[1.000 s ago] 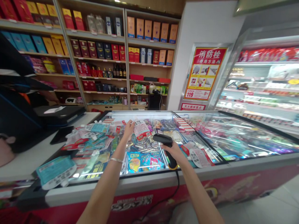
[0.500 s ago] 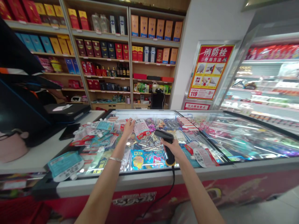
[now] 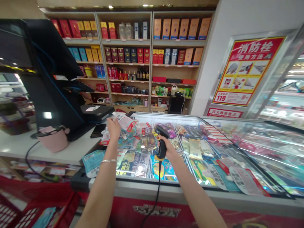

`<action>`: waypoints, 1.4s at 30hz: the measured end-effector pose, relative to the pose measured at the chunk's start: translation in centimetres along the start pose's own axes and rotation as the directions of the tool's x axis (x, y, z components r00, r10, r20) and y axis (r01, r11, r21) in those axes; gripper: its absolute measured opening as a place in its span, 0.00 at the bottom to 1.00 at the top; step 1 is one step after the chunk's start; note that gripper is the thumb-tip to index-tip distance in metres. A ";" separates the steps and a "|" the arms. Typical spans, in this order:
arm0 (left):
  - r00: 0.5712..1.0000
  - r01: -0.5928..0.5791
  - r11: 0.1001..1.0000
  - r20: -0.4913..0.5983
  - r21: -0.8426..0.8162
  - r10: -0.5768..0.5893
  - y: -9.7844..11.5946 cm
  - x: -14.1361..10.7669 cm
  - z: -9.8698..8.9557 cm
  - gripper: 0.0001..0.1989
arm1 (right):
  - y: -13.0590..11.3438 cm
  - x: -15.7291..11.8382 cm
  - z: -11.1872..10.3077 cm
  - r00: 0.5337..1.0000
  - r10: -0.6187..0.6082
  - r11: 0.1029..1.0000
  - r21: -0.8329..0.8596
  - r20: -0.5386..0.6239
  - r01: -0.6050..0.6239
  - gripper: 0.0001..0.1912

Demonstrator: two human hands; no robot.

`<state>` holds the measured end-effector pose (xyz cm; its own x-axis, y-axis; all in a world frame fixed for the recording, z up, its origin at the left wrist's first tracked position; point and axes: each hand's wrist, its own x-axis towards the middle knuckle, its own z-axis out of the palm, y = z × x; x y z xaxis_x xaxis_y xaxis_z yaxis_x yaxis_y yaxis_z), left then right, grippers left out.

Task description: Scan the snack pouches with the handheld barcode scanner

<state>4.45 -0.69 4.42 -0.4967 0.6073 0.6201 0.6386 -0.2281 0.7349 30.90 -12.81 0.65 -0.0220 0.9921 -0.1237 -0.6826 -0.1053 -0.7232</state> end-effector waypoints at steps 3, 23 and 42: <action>0.997 -0.040 0.970 -0.050 0.241 0.054 -1.7 -1.3 -0.7 0.25 | 2.4 2.3 1.2 0.994 0.083 0.996 0.020 0.077 -0.085 0.10; 0.944 -0.225 0.909 0.310 0.350 0.114 -3.3 -4.2 -0.2 0.25 | 5.9 2.7 0.5 0.989 0.111 0.993 0.014 0.093 -0.113 0.13; 0.939 -0.240 0.935 0.305 0.262 0.155 -3.1 -4.0 -0.4 0.22 | 6.1 3.0 0.2 0.992 0.102 0.991 0.074 0.068 -0.107 0.12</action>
<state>4.21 -2.75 -0.27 -0.1879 0.7674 0.6130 0.8699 -0.1597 0.4666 26.51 -10.44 -3.96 -0.1417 0.9784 -0.1504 -0.7285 -0.2059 -0.6534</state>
